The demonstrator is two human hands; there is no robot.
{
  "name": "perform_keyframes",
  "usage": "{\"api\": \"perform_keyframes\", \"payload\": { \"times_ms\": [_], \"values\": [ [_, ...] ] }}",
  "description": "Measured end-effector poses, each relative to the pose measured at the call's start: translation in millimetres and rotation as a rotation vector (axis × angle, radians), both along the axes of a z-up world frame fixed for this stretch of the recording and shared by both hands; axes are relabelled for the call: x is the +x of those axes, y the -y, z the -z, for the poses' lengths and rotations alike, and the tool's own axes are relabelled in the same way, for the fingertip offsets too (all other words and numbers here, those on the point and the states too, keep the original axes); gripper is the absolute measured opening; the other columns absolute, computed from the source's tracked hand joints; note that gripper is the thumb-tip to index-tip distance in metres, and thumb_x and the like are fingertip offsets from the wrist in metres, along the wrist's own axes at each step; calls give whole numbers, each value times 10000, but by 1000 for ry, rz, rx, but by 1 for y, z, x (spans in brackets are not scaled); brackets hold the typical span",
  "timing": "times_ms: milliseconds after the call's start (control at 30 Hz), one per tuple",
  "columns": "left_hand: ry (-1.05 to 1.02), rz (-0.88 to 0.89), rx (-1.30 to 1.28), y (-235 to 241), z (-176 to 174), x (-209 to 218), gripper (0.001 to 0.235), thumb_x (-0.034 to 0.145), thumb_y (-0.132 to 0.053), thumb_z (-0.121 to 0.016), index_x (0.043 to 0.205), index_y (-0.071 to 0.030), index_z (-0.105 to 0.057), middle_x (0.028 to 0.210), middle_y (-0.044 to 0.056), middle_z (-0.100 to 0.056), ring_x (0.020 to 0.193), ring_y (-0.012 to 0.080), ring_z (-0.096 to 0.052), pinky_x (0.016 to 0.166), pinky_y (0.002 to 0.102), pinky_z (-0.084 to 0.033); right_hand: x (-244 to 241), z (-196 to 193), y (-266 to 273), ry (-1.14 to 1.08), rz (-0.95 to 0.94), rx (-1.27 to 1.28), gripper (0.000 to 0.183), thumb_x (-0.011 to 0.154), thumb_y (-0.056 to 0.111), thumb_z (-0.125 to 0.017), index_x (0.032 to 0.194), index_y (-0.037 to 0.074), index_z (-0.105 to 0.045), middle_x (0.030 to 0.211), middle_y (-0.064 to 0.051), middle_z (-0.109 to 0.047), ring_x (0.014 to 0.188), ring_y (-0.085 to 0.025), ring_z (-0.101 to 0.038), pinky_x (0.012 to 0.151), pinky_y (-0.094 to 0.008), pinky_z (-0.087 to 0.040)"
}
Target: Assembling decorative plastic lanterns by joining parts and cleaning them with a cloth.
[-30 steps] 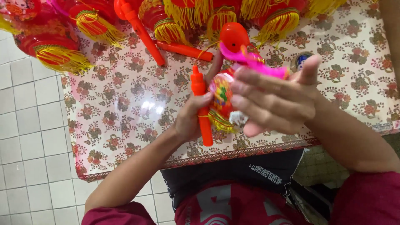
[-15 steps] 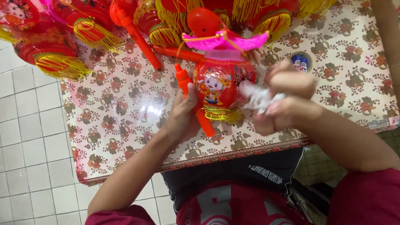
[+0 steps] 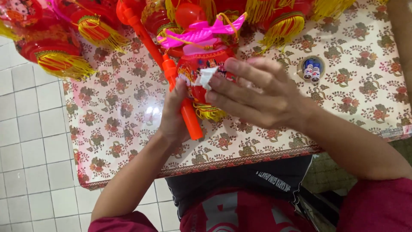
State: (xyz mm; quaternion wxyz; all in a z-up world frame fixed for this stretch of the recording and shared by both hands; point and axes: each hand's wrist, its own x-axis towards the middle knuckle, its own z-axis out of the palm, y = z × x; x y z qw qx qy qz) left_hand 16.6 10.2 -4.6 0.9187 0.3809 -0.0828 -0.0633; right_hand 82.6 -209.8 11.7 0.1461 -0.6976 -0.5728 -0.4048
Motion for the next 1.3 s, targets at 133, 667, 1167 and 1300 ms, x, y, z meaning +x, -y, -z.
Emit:
{"api": "perform_keyframes", "payload": {
  "times_ms": [133,667,1167,1300],
  "values": [
    [-100,78,-143,4,7,-1,559,1047,-401,-593,1391,37,-541,1322,207,-648,1205,339,-647,1062,466,-537,13,-14,2,119,-122,87,283,1025,94,-867,1259,131,-712,1223,-91,-739,1110,-265,-699,825,-371,-568],
    [71,-303,-167,-12,-25,10,327,1050,-355,-651,1232,-83,-653,1221,55,-716,1151,224,-673,1041,405,-536,22,-19,-1,-917,119,-418,265,1070,119,-521,1211,21,-723,1183,-224,-727,969,-319,-713,881,-390,-616],
    [-143,-195,59,2,-7,13,537,881,-394,-773,1215,-15,-591,1123,155,-709,1044,321,-719,883,476,-644,18,4,18,-401,-31,350,136,1050,-58,-798,1140,-132,-726,987,-250,-800,810,-302,-774,620,-343,-594],
    [-124,-87,116,14,-10,6,705,885,-286,-736,1384,47,-366,1229,256,-595,1099,390,-671,978,518,-607,11,2,11,-298,3,407,290,954,65,-952,1133,-43,-753,1036,-206,-708,875,-292,-638,714,-399,-518]
  ]
}}
